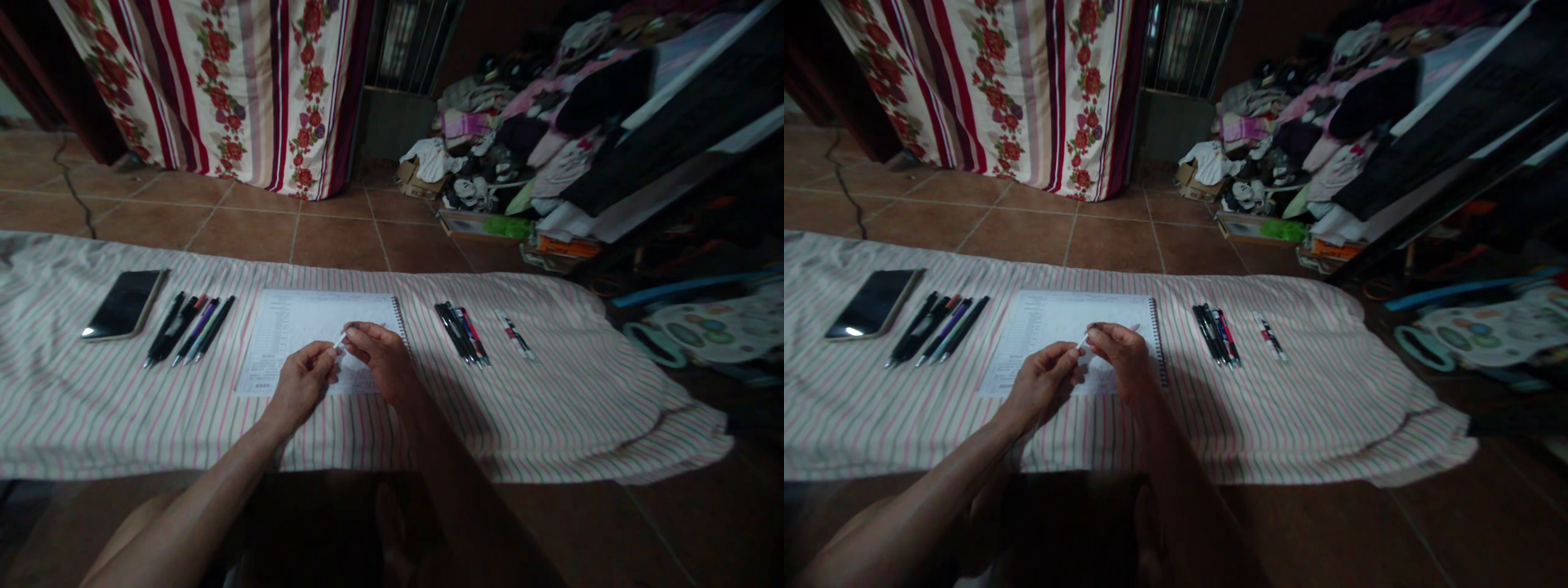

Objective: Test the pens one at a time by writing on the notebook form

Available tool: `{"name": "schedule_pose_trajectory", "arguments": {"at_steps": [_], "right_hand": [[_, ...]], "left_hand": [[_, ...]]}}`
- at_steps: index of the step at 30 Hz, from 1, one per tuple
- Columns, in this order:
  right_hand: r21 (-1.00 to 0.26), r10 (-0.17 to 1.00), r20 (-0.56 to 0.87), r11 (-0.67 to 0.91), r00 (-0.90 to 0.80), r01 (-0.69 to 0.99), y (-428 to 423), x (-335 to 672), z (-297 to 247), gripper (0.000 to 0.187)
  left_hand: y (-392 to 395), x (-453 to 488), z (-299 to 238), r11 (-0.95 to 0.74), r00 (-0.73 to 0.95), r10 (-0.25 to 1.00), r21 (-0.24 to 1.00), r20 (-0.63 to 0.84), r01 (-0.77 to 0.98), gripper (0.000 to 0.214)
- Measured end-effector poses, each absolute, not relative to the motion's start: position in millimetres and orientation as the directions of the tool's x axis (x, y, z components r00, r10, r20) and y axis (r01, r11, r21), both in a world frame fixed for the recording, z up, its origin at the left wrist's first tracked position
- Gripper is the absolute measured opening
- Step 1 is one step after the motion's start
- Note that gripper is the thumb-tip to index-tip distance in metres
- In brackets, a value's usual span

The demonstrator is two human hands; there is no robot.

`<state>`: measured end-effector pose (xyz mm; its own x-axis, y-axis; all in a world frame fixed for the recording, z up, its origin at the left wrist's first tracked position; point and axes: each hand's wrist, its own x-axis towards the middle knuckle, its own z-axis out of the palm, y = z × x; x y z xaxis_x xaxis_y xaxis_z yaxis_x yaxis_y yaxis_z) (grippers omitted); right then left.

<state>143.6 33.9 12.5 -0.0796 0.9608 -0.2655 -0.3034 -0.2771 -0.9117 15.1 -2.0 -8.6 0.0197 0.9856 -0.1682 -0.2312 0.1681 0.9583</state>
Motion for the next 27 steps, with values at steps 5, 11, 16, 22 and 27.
{"name": "schedule_pose_trajectory", "arguments": {"at_steps": [5, 11, 16, 22, 27], "right_hand": [[-0.934, 0.973, -0.223, -0.232, -0.064, -0.271, 33, 143, 9, 0.025], [-0.934, 0.98, -0.197, -0.19, -0.009, -0.301, 33, 138, 12, 0.024], [-0.934, 0.98, -0.201, -0.192, 0.001, -0.302, 33, 137, 18, 0.024], [-0.932, 0.979, -0.204, -0.194, -0.002, -0.306, 32, 139, 21, 0.026], [-0.937, 0.98, -0.199, -0.194, -0.013, -0.289, 33, 139, 20, 0.025]], "left_hand": [[-2, 15, -12, 0.151, 0.014, 0.988, 0.965, -0.151, -0.215, 0.029], [-2, 15, -8, 0.148, 0.016, 0.989, 0.966, -0.148, -0.211, 0.027], [-1, 15, -7, 0.184, 0.018, 0.982, 0.947, -0.186, -0.265, 0.028], [-1, 15, -8, 0.181, 0.013, 0.983, 0.946, -0.184, -0.268, 0.03], [-2, 16, -3, 0.183, 0.015, 0.982, 0.941, -0.186, -0.285, 0.029]]}}
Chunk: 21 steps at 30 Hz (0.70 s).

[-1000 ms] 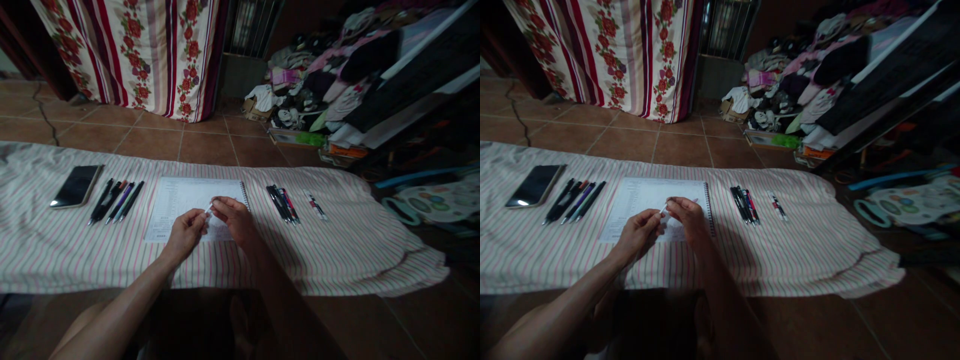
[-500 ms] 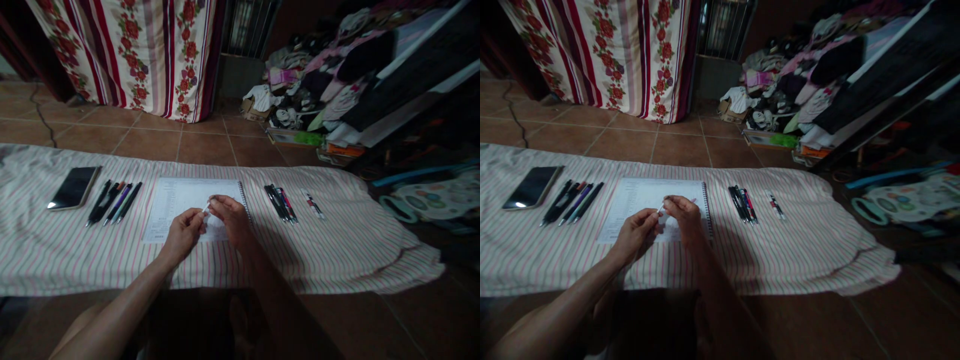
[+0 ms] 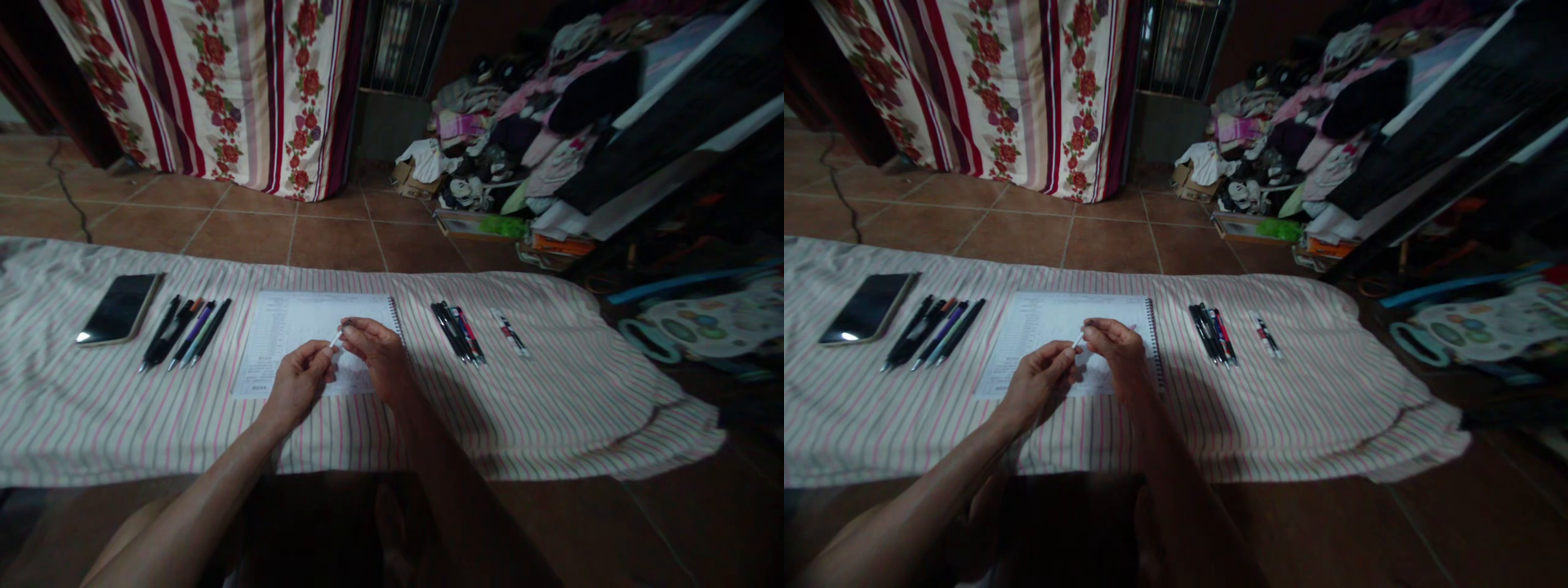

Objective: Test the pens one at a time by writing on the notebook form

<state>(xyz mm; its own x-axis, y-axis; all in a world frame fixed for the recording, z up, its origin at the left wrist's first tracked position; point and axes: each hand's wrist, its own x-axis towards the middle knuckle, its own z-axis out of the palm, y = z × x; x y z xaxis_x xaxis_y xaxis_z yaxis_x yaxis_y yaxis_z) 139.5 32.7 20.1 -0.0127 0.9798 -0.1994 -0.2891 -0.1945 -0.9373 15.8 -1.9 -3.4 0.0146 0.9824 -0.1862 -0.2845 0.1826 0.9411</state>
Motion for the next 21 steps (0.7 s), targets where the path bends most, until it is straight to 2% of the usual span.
{"name": "schedule_pose_trajectory", "arguments": {"at_steps": [17, 21], "right_hand": [[-0.938, 0.98, -0.199, -0.197, -0.024, -0.286, 33.6, 143.8, 19.2, 0.028], [-0.942, 0.977, -0.214, -0.2, 0.022, -0.271, 35.4, 147.4, 18.2, 0.029]], "left_hand": [[-2.3, 16.7, -3.4, 0.206, 0.017, 0.977, 0.923, -0.212, -0.325, 0.03], [-2.0, 15.5, -2.6, 0.213, 0.007, 0.975, 0.928, -0.222, -0.307, 0.032]]}}
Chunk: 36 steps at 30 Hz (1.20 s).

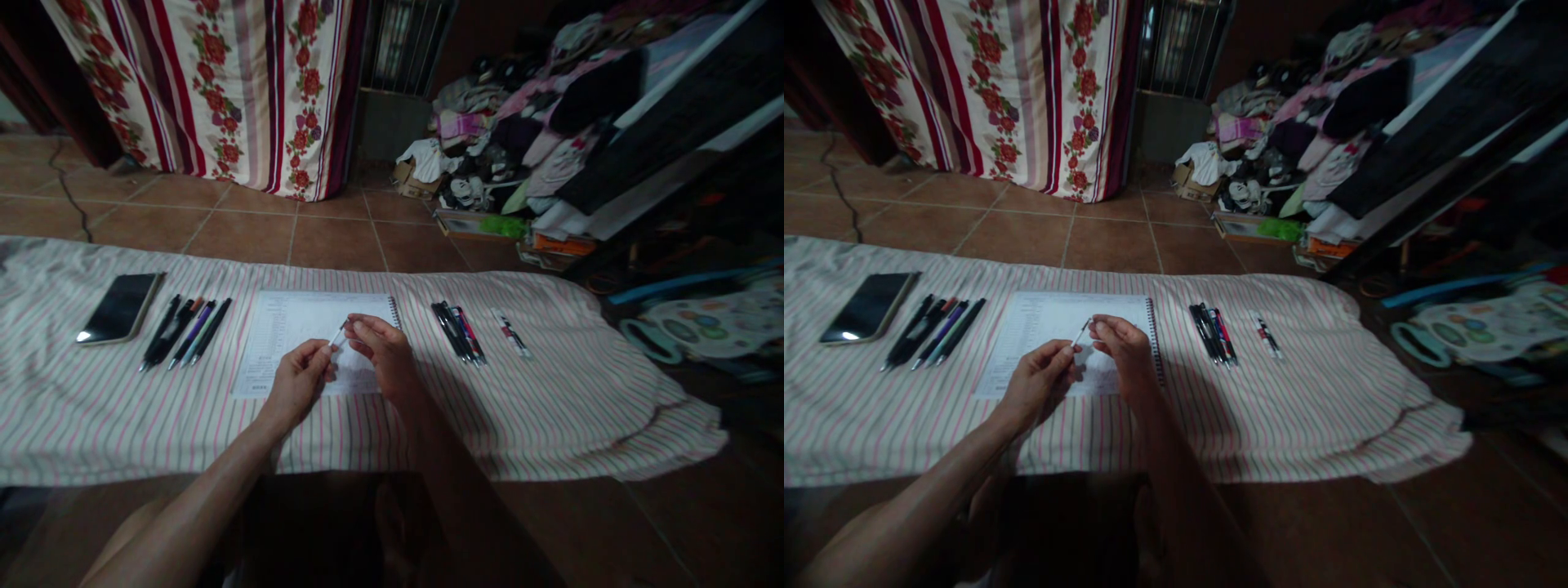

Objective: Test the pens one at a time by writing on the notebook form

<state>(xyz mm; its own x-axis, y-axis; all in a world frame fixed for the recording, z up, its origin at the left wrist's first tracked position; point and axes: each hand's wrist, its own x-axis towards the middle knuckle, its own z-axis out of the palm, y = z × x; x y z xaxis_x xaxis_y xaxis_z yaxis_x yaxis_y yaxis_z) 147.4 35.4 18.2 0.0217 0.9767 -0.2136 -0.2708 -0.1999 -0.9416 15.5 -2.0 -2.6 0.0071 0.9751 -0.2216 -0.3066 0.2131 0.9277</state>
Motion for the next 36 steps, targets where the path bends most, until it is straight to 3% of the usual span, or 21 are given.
{"name": "schedule_pose_trajectory", "arguments": {"at_steps": [7, 15, 25, 30, 36], "right_hand": [[-0.964, 0.961, -0.218, -0.184, 0.171, -0.195, 42, 157, 16, 0.028], [-0.999, 0.96, -0.049, -0.048, 0.277, -0.009, 54, 179, 9, 0.027], [-0.908, 0.951, -0.306, -0.281, 0.034, -0.312, 57, 187, 10, 0.044], [-0.915, 0.959, -0.281, -0.253, 0.047, -0.313, 56, 186, 8, 0.04], [-0.99, 0.963, -0.117, -0.093, 0.243, -0.109, 61, 187, -1, 0.028]], "left_hand": [[-2, 14, -1, 0.234, -0.006, 0.969, 0.921, -0.249, -0.312, 0.032], [-1, 12, 1, 0.217, -0.028, 0.97, 0.909, -0.243, -0.355, 0.032], [-1, 12, 5, 0.214, -0.038, 0.97, 0.913, -0.242, -0.348, 0.031], [-1, 11, 4, 0.222, -0.044, 0.967, 0.919, -0.25, -0.327, 0.031], [0, 6, 8, 0.22, -0.041, 0.969, 0.923, -0.245, -0.315, 0.034]]}}
